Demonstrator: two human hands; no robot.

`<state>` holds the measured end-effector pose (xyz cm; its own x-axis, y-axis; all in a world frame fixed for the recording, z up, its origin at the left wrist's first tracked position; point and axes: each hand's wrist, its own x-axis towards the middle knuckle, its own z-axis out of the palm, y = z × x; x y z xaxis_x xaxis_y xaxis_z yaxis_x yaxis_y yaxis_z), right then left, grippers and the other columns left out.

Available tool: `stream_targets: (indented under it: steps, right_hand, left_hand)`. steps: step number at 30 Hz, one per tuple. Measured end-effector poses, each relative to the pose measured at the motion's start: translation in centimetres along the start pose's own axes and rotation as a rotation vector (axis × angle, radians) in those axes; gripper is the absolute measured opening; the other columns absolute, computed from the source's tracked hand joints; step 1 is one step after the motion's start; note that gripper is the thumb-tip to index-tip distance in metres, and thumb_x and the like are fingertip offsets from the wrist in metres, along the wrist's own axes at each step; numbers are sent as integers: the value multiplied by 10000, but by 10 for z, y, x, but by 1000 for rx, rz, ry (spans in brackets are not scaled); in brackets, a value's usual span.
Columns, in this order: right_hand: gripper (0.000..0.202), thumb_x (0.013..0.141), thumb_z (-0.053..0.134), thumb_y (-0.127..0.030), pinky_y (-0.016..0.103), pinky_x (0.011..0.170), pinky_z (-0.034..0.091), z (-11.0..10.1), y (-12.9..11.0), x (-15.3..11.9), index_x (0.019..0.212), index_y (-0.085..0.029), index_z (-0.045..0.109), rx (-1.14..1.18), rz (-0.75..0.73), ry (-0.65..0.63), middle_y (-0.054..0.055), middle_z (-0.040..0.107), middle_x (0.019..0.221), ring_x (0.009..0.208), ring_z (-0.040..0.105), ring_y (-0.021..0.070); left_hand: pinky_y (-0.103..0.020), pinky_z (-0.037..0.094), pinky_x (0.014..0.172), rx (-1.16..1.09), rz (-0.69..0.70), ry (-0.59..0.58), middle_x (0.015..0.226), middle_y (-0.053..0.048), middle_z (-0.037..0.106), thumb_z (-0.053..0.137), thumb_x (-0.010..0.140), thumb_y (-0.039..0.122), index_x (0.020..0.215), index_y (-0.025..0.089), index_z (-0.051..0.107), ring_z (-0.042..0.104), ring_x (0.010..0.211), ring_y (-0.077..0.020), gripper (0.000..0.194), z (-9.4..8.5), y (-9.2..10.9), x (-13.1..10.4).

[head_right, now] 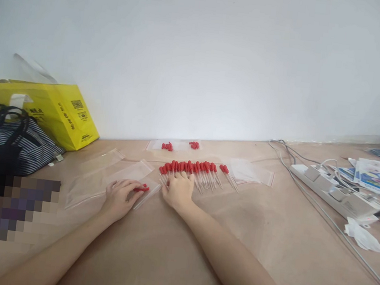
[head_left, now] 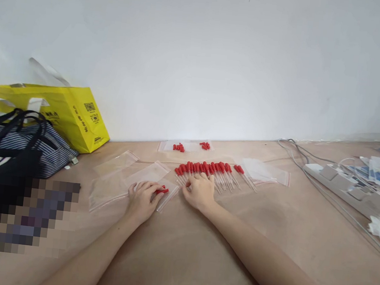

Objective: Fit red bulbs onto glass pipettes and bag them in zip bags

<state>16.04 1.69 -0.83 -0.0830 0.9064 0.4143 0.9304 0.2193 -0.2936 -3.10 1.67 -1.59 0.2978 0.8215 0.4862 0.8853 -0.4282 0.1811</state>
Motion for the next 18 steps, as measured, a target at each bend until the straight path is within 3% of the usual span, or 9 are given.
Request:
stream_targets:
  steps: [6, 12, 15, 18]
  right_hand:
    - [269, 787, 466, -363, 390, 763, 233, -2, -11, -9, 751, -152, 630, -119, -7, -117, 108, 632, 825, 843, 492, 232]
    - [280, 820, 420, -291, 402, 760, 256, -1, -15, -15, 832, -97, 622, -168, 1, -136, 161, 622, 853, 843, 497, 258]
    - [229, 807, 459, -281, 387, 755, 269, -6, -5, -24, 826, -111, 611, -152, -35, -127, 146, 621, 863, 854, 494, 255]
    - [165, 797, 504, -293, 341, 718, 291, -16, 19, -36, 757, -158, 590, -83, -139, -117, 90, 619, 819, 842, 494, 223]
  left_hand:
    - [-453, 277, 848, 16, 35, 37, 854, -38, 642, 471, 788, 257, 794, 230, 590, 536, 878, -233, 121, -4, 5, 0]
    - [-466, 218, 893, -18, 147, 39, 863, -23, 654, 449, 798, 228, 813, 228, 559, 549, 890, -221, 112, -8, 18, -6]
    - [-459, 215, 896, -45, 200, 28, 844, -23, 653, 452, 802, 221, 820, 226, 558, 554, 893, -214, 108, -10, 28, -11]
    - [-447, 224, 899, -102, 264, 1, 830, -20, 656, 459, 810, 236, 840, 236, 571, 546, 904, -210, 116, -13, 39, -16]
